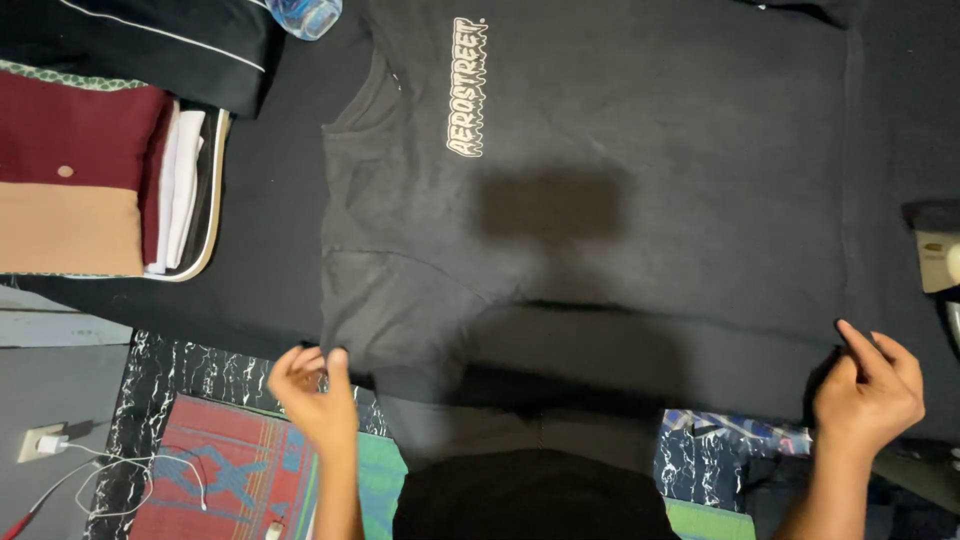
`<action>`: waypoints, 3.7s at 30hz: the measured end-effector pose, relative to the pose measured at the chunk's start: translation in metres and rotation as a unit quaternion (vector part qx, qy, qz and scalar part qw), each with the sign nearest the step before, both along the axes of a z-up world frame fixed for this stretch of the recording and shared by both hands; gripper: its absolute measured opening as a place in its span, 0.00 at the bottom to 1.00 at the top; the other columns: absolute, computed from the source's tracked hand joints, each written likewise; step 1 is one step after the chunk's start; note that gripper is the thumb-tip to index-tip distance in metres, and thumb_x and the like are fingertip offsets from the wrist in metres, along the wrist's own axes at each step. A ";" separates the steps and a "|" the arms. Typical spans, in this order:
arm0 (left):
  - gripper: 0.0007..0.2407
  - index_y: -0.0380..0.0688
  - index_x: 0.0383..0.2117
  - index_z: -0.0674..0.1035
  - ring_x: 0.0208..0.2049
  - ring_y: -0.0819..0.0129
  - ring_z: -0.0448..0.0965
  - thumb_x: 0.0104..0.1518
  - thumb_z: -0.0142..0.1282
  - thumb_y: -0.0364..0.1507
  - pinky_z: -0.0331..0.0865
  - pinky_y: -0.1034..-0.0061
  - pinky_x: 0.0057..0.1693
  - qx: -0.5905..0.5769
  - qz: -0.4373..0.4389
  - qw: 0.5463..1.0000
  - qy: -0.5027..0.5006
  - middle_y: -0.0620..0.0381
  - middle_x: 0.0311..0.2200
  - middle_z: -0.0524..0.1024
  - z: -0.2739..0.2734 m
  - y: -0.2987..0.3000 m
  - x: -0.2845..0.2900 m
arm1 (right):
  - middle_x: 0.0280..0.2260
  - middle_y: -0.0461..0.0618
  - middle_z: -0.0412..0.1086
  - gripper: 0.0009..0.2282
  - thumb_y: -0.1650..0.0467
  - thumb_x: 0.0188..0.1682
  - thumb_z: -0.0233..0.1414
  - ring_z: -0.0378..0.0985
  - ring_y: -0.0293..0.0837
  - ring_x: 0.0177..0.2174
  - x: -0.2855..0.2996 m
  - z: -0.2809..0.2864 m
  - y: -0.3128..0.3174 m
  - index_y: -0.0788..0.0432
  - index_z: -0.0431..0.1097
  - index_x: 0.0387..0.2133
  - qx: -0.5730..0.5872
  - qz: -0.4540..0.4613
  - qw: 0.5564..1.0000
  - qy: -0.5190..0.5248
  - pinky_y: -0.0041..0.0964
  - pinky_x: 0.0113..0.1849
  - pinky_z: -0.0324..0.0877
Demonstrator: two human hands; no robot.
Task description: The person irons a black t-shirt on a flat surface, using a steam iron and a spray bottle. They smooth the fabric with their hands, flip the shirt to iron the other side, and continue ironing until the task is complete.
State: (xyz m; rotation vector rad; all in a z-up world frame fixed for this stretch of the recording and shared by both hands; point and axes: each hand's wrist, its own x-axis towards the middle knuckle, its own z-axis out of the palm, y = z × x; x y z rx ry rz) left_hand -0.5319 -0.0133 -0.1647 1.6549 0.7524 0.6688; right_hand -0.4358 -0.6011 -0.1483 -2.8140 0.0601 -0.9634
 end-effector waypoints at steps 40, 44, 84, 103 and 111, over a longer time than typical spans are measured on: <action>0.06 0.33 0.38 0.79 0.43 0.52 0.73 0.56 0.60 0.20 0.66 0.64 0.53 0.409 -0.114 0.905 -0.001 0.46 0.41 0.76 0.109 0.007 0.090 | 0.55 0.75 0.73 0.15 0.87 0.53 0.54 0.75 0.66 0.51 0.009 0.053 0.031 0.79 0.78 0.52 0.095 0.063 0.993 -0.016 0.53 0.54 0.70; 0.20 0.34 0.50 0.79 0.41 0.55 0.77 0.61 0.60 0.40 0.70 0.64 0.48 0.343 -0.099 0.918 0.171 0.45 0.43 0.77 0.103 0.048 0.166 | 0.58 0.74 0.73 0.17 0.85 0.52 0.55 0.76 0.67 0.51 0.033 0.067 0.054 0.78 0.77 0.55 0.067 0.077 0.995 0.007 0.52 0.53 0.69; 0.25 0.37 0.35 0.83 0.34 0.38 0.82 0.69 0.48 0.50 0.73 0.55 0.42 0.442 -0.154 0.811 0.351 0.41 0.31 0.83 0.072 0.083 0.212 | 0.69 0.62 0.53 0.28 0.65 0.54 0.44 0.52 0.58 0.67 0.032 0.068 0.070 0.63 0.55 0.67 0.042 -0.061 0.961 0.265 0.66 0.60 0.47; 0.24 0.44 0.33 0.85 0.30 0.50 0.83 0.68 0.57 0.55 0.74 0.59 0.41 0.342 -0.084 0.839 0.415 0.49 0.28 0.83 0.072 0.084 0.192 | 0.69 0.56 0.53 0.28 0.61 0.52 0.46 0.52 0.53 0.67 0.026 0.077 0.070 0.59 0.59 0.66 0.080 -0.072 0.957 0.271 0.65 0.61 0.45; 0.26 0.29 0.51 0.78 0.44 0.42 0.78 0.58 0.66 0.43 0.69 0.56 0.52 0.556 -0.123 0.809 0.147 0.36 0.45 0.78 0.127 -0.016 0.165 | 0.38 0.56 0.77 0.04 0.84 0.64 0.53 0.72 0.42 0.31 0.022 0.060 0.015 0.71 0.74 0.45 0.238 -0.076 0.957 -0.145 0.32 0.35 0.65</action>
